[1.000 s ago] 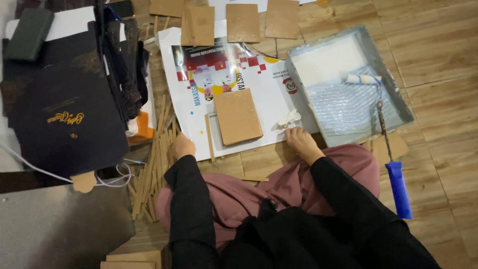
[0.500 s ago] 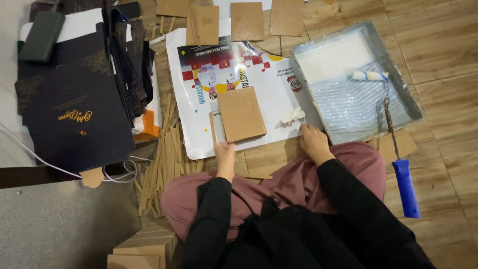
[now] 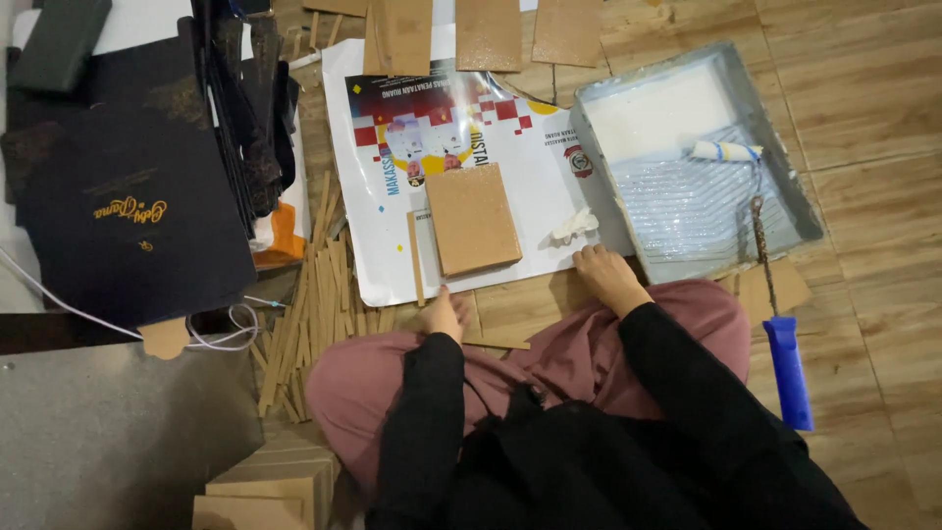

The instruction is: Applying white adhesive to small cardboard pieces using a paint roller and a tray.

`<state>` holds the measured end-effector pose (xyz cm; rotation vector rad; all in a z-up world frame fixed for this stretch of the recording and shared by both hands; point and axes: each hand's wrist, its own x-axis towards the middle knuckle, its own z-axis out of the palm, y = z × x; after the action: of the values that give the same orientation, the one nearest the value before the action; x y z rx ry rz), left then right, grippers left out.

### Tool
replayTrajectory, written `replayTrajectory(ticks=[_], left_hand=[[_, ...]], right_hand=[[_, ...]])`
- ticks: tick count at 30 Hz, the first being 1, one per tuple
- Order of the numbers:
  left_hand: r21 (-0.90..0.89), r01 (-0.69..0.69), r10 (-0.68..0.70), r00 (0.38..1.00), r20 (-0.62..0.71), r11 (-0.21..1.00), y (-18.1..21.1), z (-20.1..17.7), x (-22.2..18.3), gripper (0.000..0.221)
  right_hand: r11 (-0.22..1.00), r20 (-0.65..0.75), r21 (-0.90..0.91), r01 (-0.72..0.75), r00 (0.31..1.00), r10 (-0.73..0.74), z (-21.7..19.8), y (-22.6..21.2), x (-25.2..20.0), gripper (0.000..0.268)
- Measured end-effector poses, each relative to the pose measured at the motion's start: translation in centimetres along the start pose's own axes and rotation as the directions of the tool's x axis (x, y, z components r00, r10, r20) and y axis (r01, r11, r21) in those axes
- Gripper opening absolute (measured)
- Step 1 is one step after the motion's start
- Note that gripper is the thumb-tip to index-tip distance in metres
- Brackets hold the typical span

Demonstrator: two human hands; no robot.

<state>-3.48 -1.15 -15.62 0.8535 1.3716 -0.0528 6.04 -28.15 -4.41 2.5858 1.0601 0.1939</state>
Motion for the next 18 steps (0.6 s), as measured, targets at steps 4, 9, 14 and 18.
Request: replayTrajectory(ticks=[4, 9, 14, 18], left_hand=[[0.114, -0.234, 0.257, 0.930, -0.263, 0.966, 1.8, -1.1, 0.4, 0.022], [0.180, -0.284, 0.330, 0.880, -0.342, 0.942, 1.6, -1.4, 2.1, 0.025], [0.117, -0.226, 0.254, 0.899, -0.358, 0.967, 1.3, -2.7, 3.1, 0.028], [0.092, -0.121, 0.147, 0.919, -0.366, 0.988, 1.6, -3.2, 2.2, 0.029]], right_hand=[[0.998, 0.033, -0.021, 0.054, 0.998, -0.054, -1.4, 1.2, 0.3, 0.008], [0.986, 0.080, 0.144, 0.088, 0.992, -0.101, -0.7, 2.3, -0.1, 0.011], [0.982, 0.105, 0.139, 0.126, 0.984, -0.141, -1.7, 1.5, -0.7, 0.011], [0.952, 0.177, 0.214, 0.219, 0.950, -0.258, -1.6, -0.5, -2.7, 0.012]])
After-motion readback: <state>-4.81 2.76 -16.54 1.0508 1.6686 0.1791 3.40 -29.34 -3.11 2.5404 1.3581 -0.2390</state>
